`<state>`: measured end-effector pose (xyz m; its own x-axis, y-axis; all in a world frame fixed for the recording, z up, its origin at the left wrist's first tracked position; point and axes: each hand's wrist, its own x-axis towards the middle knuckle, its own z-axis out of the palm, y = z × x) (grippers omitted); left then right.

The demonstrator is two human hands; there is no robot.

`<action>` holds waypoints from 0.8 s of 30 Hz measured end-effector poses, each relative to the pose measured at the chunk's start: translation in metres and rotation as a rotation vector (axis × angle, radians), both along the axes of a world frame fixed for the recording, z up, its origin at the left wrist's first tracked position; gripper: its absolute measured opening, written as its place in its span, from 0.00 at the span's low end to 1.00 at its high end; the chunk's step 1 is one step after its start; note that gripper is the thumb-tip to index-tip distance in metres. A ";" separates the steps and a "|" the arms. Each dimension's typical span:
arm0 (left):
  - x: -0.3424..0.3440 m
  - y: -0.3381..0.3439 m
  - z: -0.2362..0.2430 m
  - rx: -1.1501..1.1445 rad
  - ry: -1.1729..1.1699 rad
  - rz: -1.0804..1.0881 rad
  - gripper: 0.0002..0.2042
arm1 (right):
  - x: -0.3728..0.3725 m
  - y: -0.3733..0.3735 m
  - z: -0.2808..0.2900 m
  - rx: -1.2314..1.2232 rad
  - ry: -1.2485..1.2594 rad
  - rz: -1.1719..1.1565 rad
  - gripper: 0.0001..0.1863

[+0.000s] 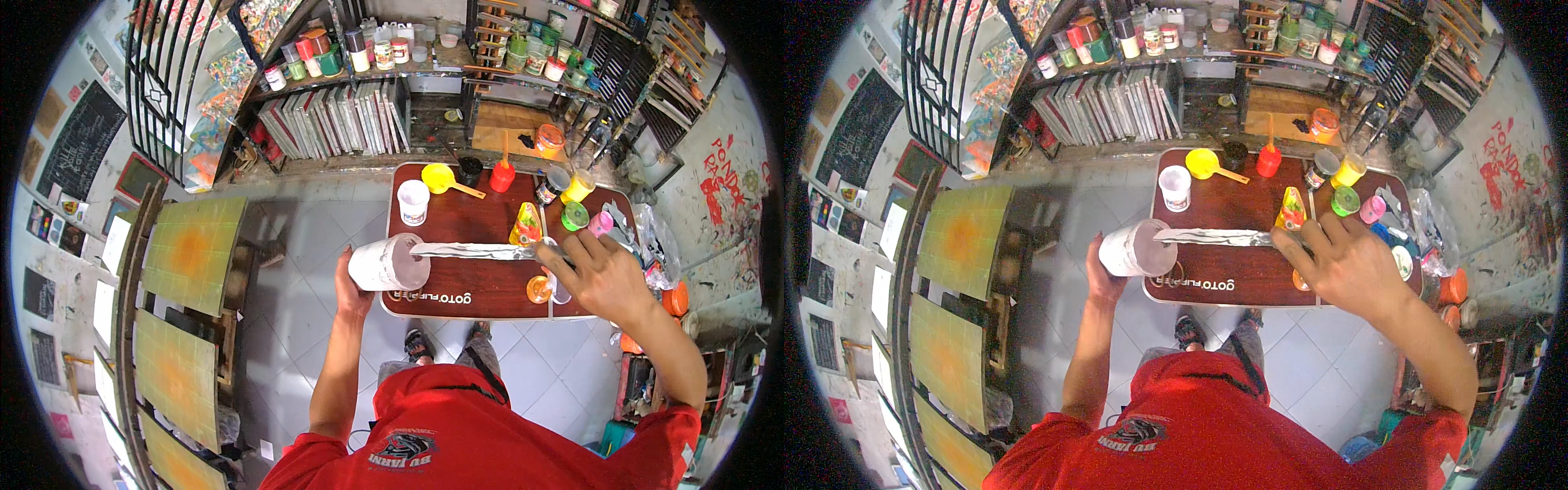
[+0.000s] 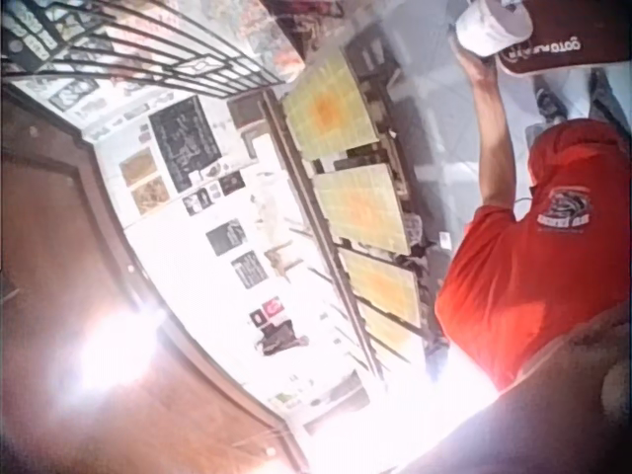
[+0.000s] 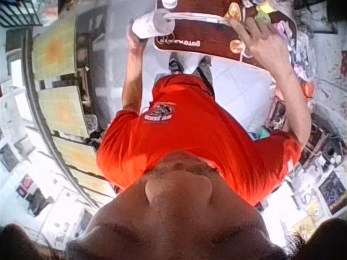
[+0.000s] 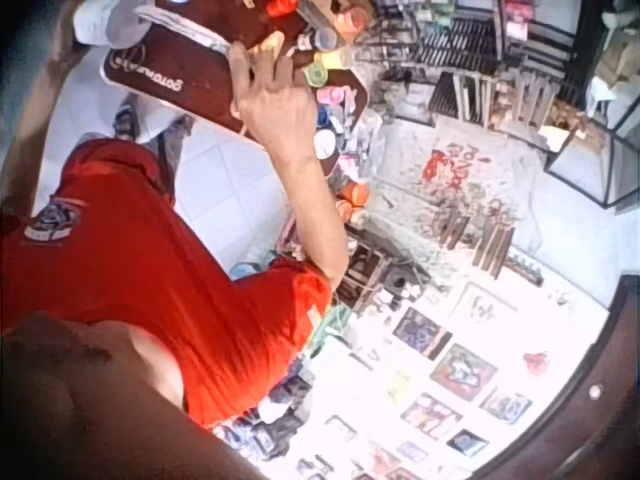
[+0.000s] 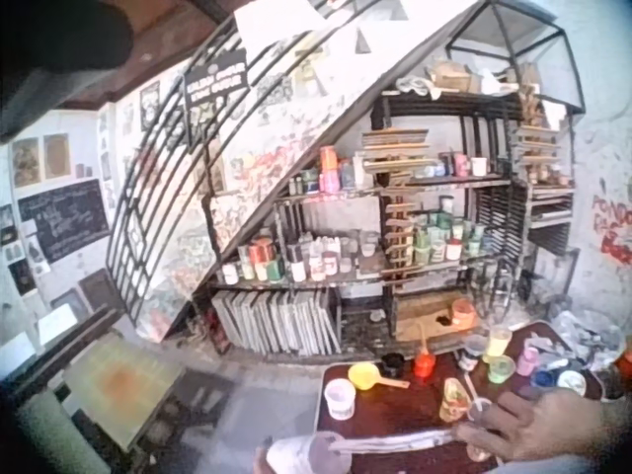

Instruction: The person mixes white ink in a plastic cup using a metal spatula, scraping the sides and stirring the contents before adding a small amount of green ink and stirring again.

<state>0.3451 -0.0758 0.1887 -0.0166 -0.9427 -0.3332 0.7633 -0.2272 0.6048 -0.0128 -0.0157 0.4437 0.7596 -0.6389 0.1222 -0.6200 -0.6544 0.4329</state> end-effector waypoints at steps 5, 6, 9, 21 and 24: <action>0.008 0.006 -0.014 -0.005 -0.040 0.004 0.21 | 0.016 -0.025 -0.002 0.009 0.081 0.064 0.26; 0.010 0.006 -0.016 -0.023 -0.036 0.002 0.21 | 0.018 -0.028 -0.006 0.011 0.096 0.064 0.26; 0.012 0.008 -0.015 -0.062 -0.103 0.051 0.24 | 0.026 -0.026 -0.026 0.095 0.121 -0.024 0.26; 0.019 0.001 -0.011 -0.108 -0.035 0.130 0.28 | 0.051 -0.020 -0.040 0.775 -0.024 -0.450 0.15; 0.014 -0.003 -0.015 -0.077 -0.026 0.151 0.27 | 0.043 -0.021 -0.053 0.895 -0.145 -0.452 0.15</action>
<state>0.3588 -0.0793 0.1733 0.1353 -0.9565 -0.2586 0.7691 -0.0632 0.6360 0.0306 -0.0364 0.3904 0.4394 -0.7649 -0.4711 -0.8977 -0.3920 -0.2010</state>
